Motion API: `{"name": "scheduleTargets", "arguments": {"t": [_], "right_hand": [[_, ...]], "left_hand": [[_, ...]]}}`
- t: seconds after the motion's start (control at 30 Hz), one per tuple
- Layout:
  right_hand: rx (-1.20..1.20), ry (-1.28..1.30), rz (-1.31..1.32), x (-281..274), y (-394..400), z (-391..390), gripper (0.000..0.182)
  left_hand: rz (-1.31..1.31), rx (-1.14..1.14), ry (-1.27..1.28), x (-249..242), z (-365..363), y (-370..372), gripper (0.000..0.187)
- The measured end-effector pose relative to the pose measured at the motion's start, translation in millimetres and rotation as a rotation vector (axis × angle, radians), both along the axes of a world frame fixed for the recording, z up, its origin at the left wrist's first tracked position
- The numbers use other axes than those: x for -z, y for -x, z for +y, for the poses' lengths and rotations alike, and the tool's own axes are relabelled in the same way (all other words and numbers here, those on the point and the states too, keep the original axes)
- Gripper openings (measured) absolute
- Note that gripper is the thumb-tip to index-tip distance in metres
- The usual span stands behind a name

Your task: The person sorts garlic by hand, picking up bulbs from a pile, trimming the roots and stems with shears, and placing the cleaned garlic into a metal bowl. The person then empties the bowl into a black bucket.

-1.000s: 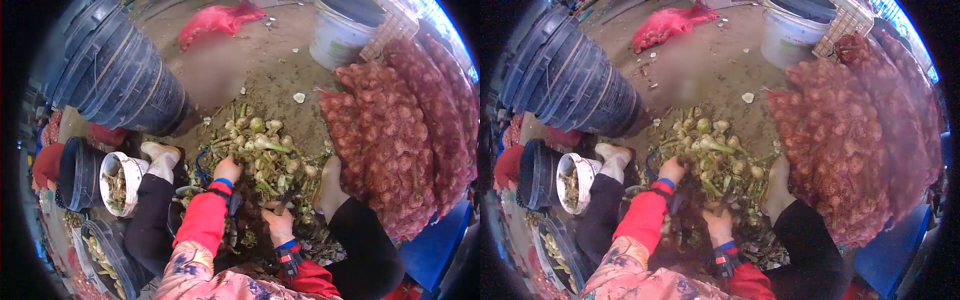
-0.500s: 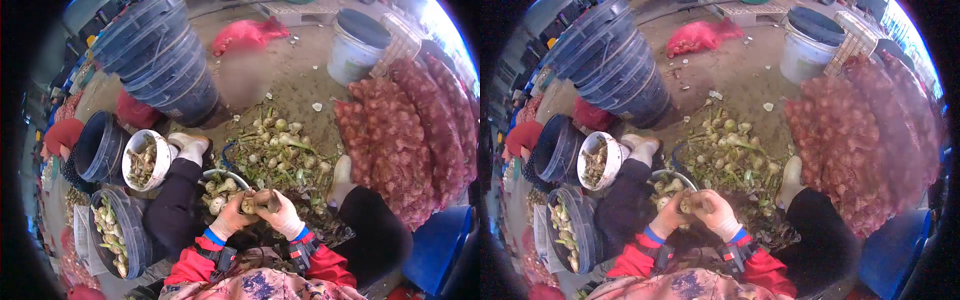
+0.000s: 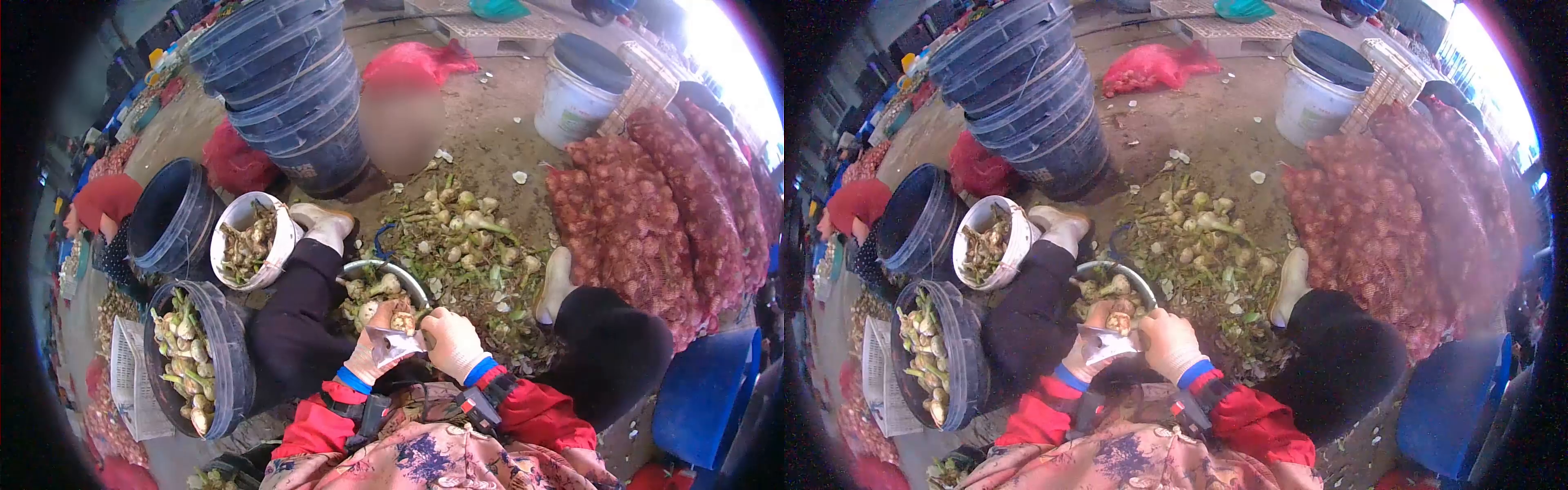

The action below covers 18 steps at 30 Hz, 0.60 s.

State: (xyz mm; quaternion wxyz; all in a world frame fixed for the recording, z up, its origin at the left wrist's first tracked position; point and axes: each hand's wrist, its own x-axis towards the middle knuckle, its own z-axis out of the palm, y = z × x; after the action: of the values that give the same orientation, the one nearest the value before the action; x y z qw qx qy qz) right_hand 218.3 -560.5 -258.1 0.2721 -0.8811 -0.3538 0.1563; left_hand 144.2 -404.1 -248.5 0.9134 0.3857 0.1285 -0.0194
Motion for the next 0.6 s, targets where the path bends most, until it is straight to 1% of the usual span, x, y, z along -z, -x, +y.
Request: {"name": "scheduleTargets", "arguments": {"t": [0.07,0.1,0.13,0.17,0.2,0.23,0.27,0.3,0.33,0.37,0.4,0.43,0.47,0.5,0.53,0.57,0.6], "right_hand": [[-0.001,0.022,0.016,1,1,3,0.013],[0.005,0.037,0.006,1,2,4,0.015],[0.011,0.051,-0.006,0,1,6,0.017],[0.007,0.052,-0.004,2,-3,6,0.017],[0.120,0.068,0.120,9,-10,4,0.021],[0.232,0.081,0.243,19,-18,0,0.025],[0.409,-0.006,0.420,52,-30,-17,0.031],[0.501,0.033,0.373,85,-41,-38,0.028],[0.642,-0.012,0.466,74,-48,-41,0.027],[0.675,-0.154,0.494,89,-54,-41,0.027],[0.717,-0.295,0.516,90,-58,-36,0.028],[0.638,-0.282,0.428,92,-58,-33,0.027],[0.557,-0.267,0.345,70,-50,-20,0.027],[0.500,-0.276,0.256,54,-41,-9,0.023],[0.337,-0.276,0.071,69,-39,-5,0.021],[0.288,-0.371,0.055,63,-32,4,0.020],[0.239,-0.466,0.037,50,-23,15,0.020]], "left_hand": [[-0.114,0.012,-0.518,-7,-1,3,0.024],[-0.034,0.045,-0.244,3,6,4,0.028],[-0.033,0.042,-0.243,7,3,5,0.028],[-0.067,0.008,-0.174,6,-2,5,0.036],[-0.098,-0.029,-0.107,5,-4,6,0.045],[-0.100,0.038,-0.889,4,3,8,0.062],[-0.038,0.128,-0.994,-20,-1,10,0.070],[-0.066,0.085,-1.045,-21,2,11,0.068],[-0.097,0.031,-1.097,-21,7,10,0.067],[-0.043,0.015,-1.123,-15,17,10,0.068],[0.002,0.006,-1.143,-8,28,8,0.070],[-0.029,-0.054,-1.222,-2,35,7,0.073],[0.027,-0.079,-1.203,-5,37,7,0.072],[0.074,-0.142,-0.934,-12,33,5,0.066],[0.118,-0.202,-0.666,-16,30,4,0.061],[0.121,-0.200,-0.668,-14,31,4,0.061],[0.038,-0.262,-0.306,-8,33,5,0.058]]}}
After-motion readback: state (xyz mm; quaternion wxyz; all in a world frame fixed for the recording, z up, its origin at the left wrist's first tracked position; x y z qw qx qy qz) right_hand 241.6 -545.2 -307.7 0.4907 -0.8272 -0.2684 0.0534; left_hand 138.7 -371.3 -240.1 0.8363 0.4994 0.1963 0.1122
